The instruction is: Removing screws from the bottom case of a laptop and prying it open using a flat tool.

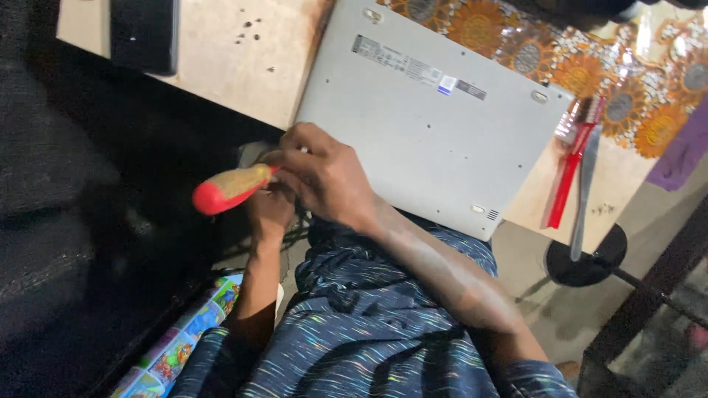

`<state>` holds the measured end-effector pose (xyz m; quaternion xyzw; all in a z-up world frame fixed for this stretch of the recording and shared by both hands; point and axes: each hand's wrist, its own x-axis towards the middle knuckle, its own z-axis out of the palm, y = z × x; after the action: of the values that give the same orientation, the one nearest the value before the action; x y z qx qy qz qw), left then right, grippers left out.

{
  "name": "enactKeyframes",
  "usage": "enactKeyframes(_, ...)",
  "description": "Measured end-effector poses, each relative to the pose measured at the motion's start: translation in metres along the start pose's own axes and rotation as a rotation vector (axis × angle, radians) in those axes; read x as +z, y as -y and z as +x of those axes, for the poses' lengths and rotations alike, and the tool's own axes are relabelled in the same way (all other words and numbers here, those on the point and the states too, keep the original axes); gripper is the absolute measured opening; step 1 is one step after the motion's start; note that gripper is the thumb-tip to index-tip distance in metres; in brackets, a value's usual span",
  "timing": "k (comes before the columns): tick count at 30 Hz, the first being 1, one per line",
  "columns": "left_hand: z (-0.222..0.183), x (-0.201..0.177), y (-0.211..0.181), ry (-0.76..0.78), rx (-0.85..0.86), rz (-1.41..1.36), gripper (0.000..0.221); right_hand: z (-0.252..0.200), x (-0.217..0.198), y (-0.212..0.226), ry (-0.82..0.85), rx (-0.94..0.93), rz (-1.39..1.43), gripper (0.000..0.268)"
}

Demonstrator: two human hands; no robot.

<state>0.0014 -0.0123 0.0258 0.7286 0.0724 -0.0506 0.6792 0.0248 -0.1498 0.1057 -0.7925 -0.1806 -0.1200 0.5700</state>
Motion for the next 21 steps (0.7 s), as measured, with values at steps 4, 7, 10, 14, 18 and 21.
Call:
enactKeyframes(4, -0.002, -0.003, 0.006, 0.023, 0.005, 0.006, 0.014, 0.008, -0.008, 0.013, 0.042, -0.069, -0.049, 0.016)
enactKeyframes(7, 0.000, -0.008, 0.009, 0.027, 0.015, 0.032, 0.014, 0.007, -0.008, 0.013, 0.042, -0.053, -0.023, 0.016)
enactKeyframes(10, -0.001, -0.009, 0.011, 0.025, 0.027, 0.061, 0.015, 0.001, -0.007, 0.010, 0.060, -0.031, 0.071, 0.017)
enactKeyframes(14, 0.000, -0.009, 0.014, 0.026, 0.048, 0.100, 0.016, 0.001, -0.011, 0.008, 0.081, -0.012, 0.026, 0.018)
enactKeyframes(18, 0.000, -0.011, 0.015, -0.005, 0.071, 0.150, 0.019, 0.006, -0.019, 0.011, 0.091, 0.070, 0.187, 0.017)
enactKeyframes(21, 0.001, -0.008, 0.015, -0.047, 0.087, 0.197, 0.021, 0.013, -0.026, 0.013, 0.157, 0.095, 0.264, 0.016)
